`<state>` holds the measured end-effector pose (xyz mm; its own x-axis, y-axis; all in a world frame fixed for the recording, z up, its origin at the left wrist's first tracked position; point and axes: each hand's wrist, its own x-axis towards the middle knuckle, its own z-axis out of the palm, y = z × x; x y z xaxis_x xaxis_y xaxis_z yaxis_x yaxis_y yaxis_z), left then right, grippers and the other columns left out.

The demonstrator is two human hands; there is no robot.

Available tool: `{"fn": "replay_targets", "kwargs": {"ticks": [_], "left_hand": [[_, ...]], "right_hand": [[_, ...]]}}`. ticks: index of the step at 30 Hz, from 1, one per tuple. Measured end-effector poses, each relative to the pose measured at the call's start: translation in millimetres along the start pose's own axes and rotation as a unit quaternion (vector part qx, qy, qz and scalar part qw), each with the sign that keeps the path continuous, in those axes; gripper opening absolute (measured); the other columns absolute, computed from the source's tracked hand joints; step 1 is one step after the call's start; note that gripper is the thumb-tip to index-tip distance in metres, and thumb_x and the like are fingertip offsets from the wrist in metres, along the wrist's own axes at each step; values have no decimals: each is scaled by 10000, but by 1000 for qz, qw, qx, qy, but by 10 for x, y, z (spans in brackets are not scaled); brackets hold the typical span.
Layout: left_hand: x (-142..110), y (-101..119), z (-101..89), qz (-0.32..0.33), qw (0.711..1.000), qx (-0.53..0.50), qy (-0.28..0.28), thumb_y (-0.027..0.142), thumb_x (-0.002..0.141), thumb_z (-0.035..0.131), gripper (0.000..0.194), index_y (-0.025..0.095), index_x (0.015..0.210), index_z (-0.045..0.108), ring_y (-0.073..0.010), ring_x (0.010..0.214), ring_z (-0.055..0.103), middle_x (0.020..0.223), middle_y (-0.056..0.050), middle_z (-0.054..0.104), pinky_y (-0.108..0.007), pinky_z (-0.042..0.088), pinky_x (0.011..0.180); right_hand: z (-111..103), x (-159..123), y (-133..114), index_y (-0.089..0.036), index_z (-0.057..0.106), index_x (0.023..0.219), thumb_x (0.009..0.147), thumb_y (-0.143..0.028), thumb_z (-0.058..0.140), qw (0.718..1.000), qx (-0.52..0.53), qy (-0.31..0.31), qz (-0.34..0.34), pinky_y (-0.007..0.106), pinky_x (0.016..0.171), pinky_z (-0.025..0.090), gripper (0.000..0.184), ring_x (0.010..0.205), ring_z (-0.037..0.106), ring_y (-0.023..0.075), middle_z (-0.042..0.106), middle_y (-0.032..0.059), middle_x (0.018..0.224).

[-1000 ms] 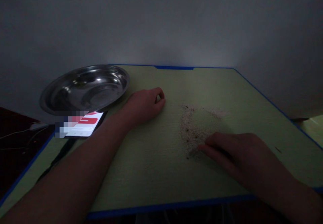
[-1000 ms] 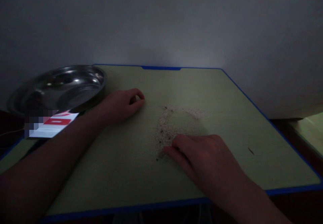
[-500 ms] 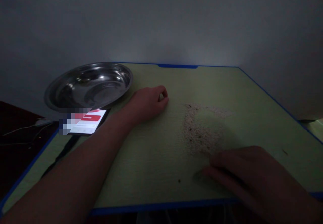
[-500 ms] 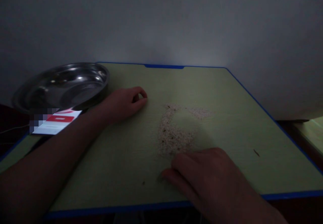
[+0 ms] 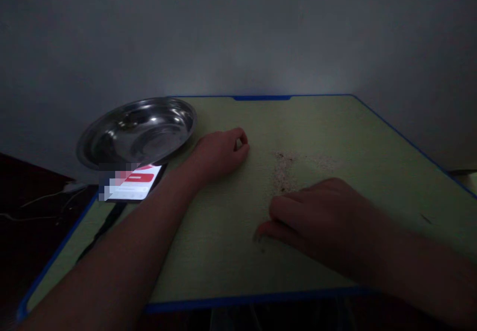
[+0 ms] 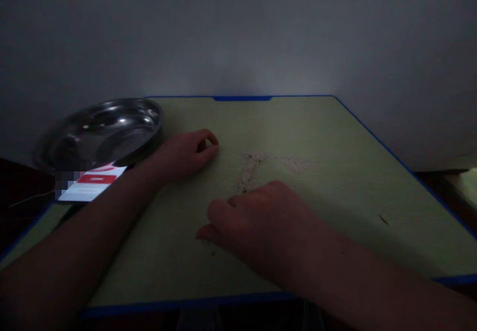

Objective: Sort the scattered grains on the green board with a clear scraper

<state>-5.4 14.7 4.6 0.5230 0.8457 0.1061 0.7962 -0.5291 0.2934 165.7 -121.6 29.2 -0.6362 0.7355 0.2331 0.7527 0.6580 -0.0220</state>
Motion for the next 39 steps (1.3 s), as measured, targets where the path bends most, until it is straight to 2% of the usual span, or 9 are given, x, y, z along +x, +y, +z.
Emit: {"fn": "replay_targets", "kwargs": {"ticks": [3, 7, 15, 19, 27, 31, 33, 36, 39], "left_hand": [[-1, -1, -1, 2, 1000, -3, 0, 365, 881, 489, 267, 207, 1027, 647, -172, 650, 595, 807, -30, 704, -283, 366, 572], [-1, -14, 8, 6, 1000, -7, 2, 362, 884, 486, 268, 208, 1033, 647, -171, 655, 597, 808, -26, 704, -281, 371, 579], [-14, -8, 12, 2, 1000, -5, 1, 368, 885, 493, 271, 210, 1046, 645, -168, 657, 585, 815, -28, 695, -289, 386, 621], [-11, -5, 10, 1, 1000, -8, -3, 347, 873, 495, 286, 202, 1066, 649, -175, 679, 587, 835, -37, 698, -288, 393, 632], [-4, -13, 3, -1, 1000, -14, -5, 360, 867, 484, 290, 205, 1048, 649, -174, 663, 574, 808, -37, 678, -300, 389, 639], [3, -24, 16, -1, 1000, -15, -7, 366, 871, 480, 292, 206, 1048, 648, -183, 675, 586, 812, -39, 685, -304, 394, 642], [2, -30, 23, 1, 1000, -14, -3, 369, 875, 475, 292, 210, 1048, 650, -183, 669, 590, 818, -39, 692, -302, 392, 630], [-1, -43, 30, 5, 1000, -15, 5, 379, 882, 475, 282, 214, 1025, 653, -176, 647, 591, 807, -35, 698, -293, 381, 602], [2, -55, 33, 6, 1000, -14, 4, 374, 885, 474, 270, 215, 1014, 649, -173, 641, 596, 805, -31, 702, -284, 373, 579]], "right_hand": [[21, 153, -12, -201, 571, 695, 933, -370, 583, 999, -5, -20, -25, 330, 452, 164, 292, 464, 624, 157, 683, -14, 574], [81, 208, -35, -195, 573, 695, 930, -399, 587, 999, 4, -28, -42, 323, 442, 159, 312, 466, 635, 164, 698, -1, 585], [148, 43, -123, -212, 597, 683, 884, -431, 634, 997, 30, -46, -47, 335, 432, 159, 300, 439, 637, 181, 690, -10, 558], [160, -76, -142, -219, 603, 686, 887, -408, 635, 995, 55, -61, -55, 341, 440, 209, 278, 446, 629, 158, 685, -26, 563], [-33, -158, -146, -210, 628, 694, 882, -350, 664, 975, 140, -175, -12, 293, 451, 315, 237, 526, 650, 137, 726, -17, 660], [-70, -247, -88, -218, 584, 640, 830, -314, 718, 987, 120, -103, -3, 286, 452, 336, 252, 476, 616, 128, 676, -48, 587], [-87, -336, 1, -222, 549, 627, 889, -303, 636, 994, 93, -51, 12, 285, 434, 324, 288, 426, 575, 115, 624, -56, 532], [-146, -490, 151, -227, 530, 647, 980, -293, 439, 996, 57, 22, 63, 271, 404, 310, 351, 369, 525, 99, 556, -57, 473], [-178, -584, 178, -225, 550, 688, 982, -274, 401, 988, 67, 45, 134, 247, 397, 323, 334, 369, 542, 91, 572, -55, 480]]}}
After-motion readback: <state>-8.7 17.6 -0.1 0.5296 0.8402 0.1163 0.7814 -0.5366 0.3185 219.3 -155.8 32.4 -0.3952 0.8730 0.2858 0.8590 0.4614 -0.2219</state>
